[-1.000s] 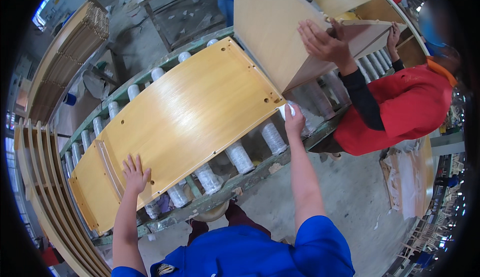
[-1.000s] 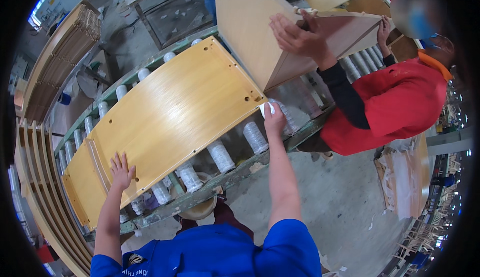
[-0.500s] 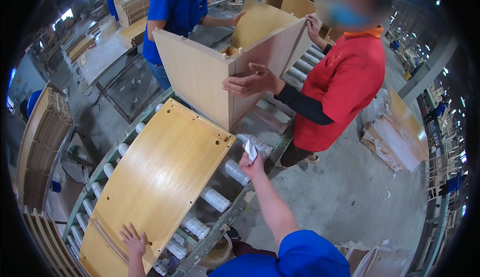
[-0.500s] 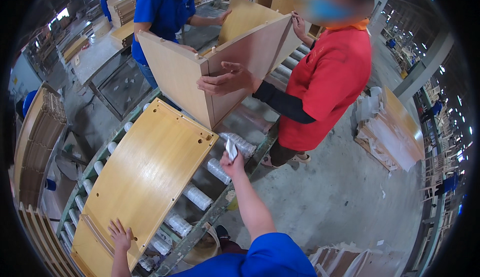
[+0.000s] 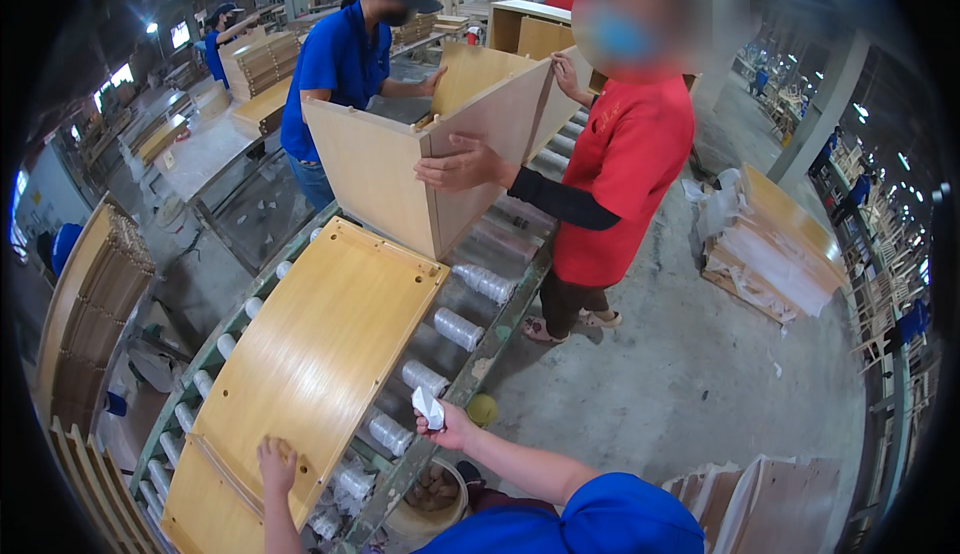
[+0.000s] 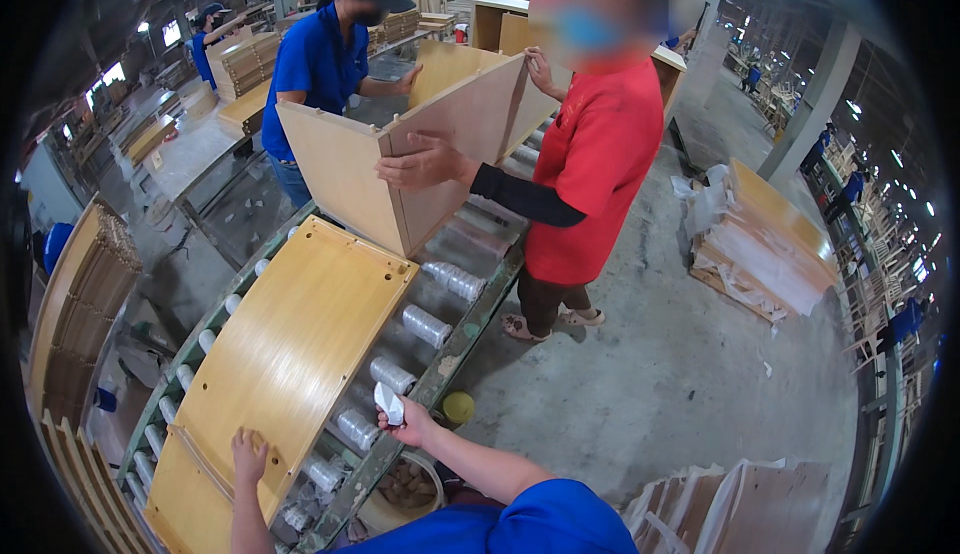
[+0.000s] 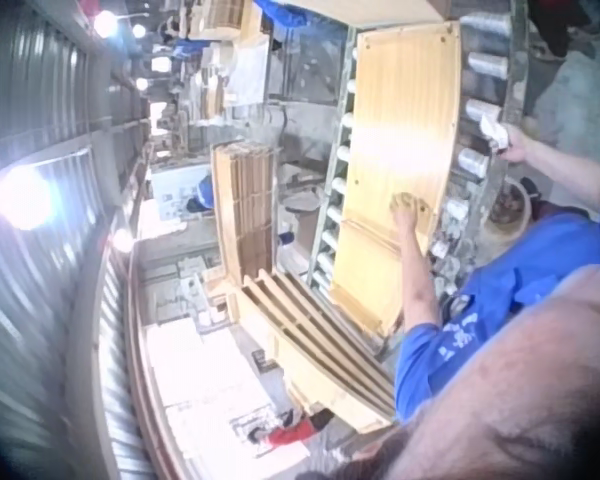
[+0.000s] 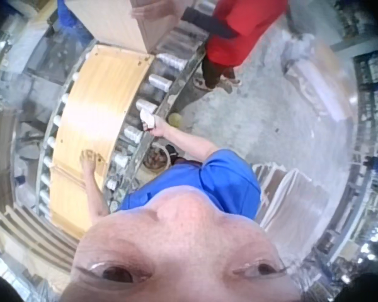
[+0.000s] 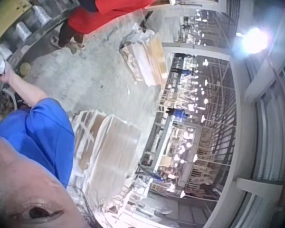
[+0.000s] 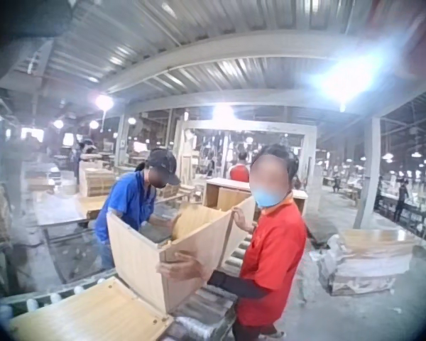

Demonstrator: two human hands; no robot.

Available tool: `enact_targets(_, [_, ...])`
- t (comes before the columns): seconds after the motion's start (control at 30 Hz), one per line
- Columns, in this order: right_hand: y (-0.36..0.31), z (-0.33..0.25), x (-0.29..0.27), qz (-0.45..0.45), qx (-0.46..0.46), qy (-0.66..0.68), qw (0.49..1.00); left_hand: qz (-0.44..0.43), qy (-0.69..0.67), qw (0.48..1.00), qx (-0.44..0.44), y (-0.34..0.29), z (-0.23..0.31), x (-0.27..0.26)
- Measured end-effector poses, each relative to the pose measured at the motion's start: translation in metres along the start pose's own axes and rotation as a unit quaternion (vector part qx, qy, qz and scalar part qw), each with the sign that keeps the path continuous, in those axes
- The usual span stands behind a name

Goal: The person wipes a large yellow wooden panel on a roller conveyor with a white cloth, then moves to a bucket to retrieve and wipe small wrapped items with a purple cloth. The person returns to the panel to continue wiping and repositioning it on the rollers.

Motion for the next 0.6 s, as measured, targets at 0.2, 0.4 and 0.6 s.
enact_targets(0.2, [-0.064, 0.033, -0.048, 0.015, -0.037, 0.051, 0.998, 0.096, -0.283, 0.949, 0.102, -0.131, 0.074, 0.030])
enact_targets(0.4, [-0.133, 0.103, -0.125, 0.125, -0.059, 0.001, 0.990, -0.135, -0.152, 0.964, 0.171, -0.315, 0.089, 0.107])
enact_targets(0.6, [-0.180, 0.204, -0.152, 0.123, 0.088, -0.067, 0.986, -0.377, -0.055, 0.924, -0.029, -0.437, -0.040, 0.166])
Point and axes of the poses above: each hand's wrist, its own y-axis towards the middle knuckle, its own x-axis out of the palm, z = x × y, the point moved 7 cm from there along y, towards the middle knuckle, and after that the axes turned 8 degrees about y, right-handed, at the moved point
